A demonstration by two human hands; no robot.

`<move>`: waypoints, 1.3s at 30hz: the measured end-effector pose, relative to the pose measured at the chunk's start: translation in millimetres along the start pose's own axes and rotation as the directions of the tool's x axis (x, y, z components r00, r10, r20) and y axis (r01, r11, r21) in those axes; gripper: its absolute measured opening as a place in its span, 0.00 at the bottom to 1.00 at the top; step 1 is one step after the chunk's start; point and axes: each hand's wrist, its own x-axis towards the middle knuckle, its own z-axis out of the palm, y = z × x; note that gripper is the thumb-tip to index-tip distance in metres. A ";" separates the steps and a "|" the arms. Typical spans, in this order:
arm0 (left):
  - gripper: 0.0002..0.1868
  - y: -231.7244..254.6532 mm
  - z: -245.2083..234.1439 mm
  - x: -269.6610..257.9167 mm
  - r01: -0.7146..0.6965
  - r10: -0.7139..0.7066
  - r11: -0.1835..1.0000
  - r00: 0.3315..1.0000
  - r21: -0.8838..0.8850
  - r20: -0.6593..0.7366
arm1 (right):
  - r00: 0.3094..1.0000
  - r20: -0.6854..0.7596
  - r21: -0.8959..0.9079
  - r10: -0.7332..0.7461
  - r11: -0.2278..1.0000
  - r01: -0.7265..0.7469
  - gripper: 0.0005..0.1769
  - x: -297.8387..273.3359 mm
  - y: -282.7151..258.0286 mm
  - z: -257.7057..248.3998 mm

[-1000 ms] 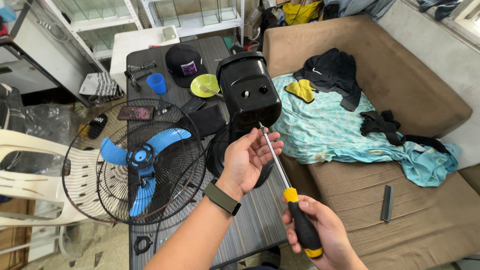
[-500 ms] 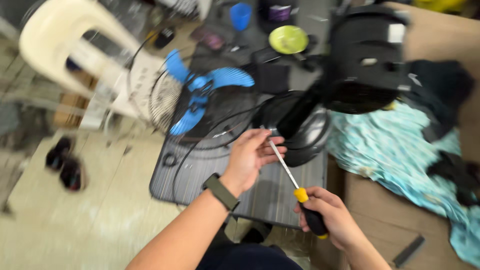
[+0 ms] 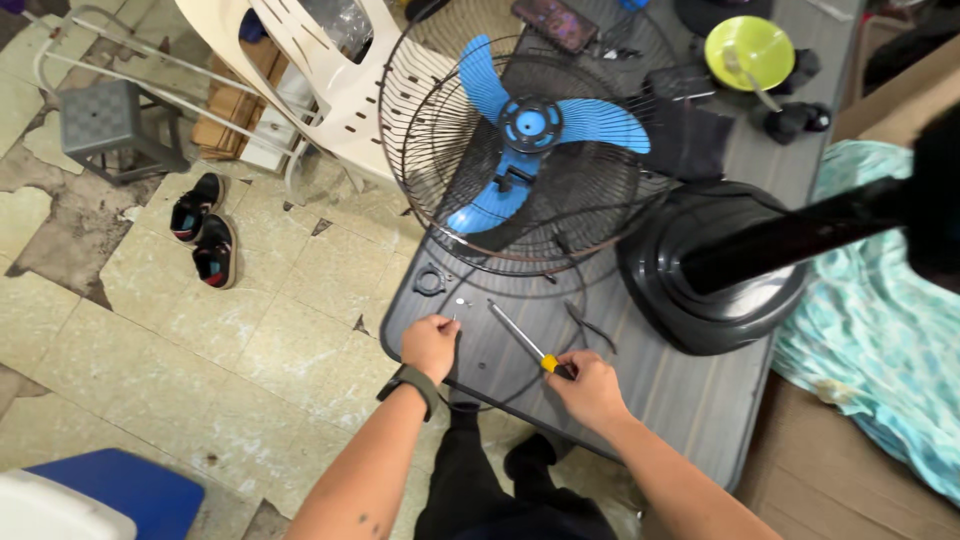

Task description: The person uses a screwdriver to remove screws from the back of a black fan motor housing. They then detach the housing to expose the internal motor components and reattach it.

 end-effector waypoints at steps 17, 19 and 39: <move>0.14 -11.5 9.6 33.4 -0.108 0.088 0.981 0.989 0.164 0.122 | 0.973 -0.190 -0.119 -0.132 0.987 0.111 0.17 33.9 -23.5 51.6; 0.14 -17.1 10.5 35.0 -0.156 0.139 0.978 0.982 0.140 0.126 | 0.974 -0.192 -0.144 -0.118 0.985 0.091 0.18 32.0 -26.6 49.9; 0.25 367.1 -58.7 -117.4 -0.708 0.850 0.450 0.526 -0.545 0.018 | 0.305 -0.939 0.047 -0.162 0.814 0.578 0.16 -96.5 -46.9 -212.6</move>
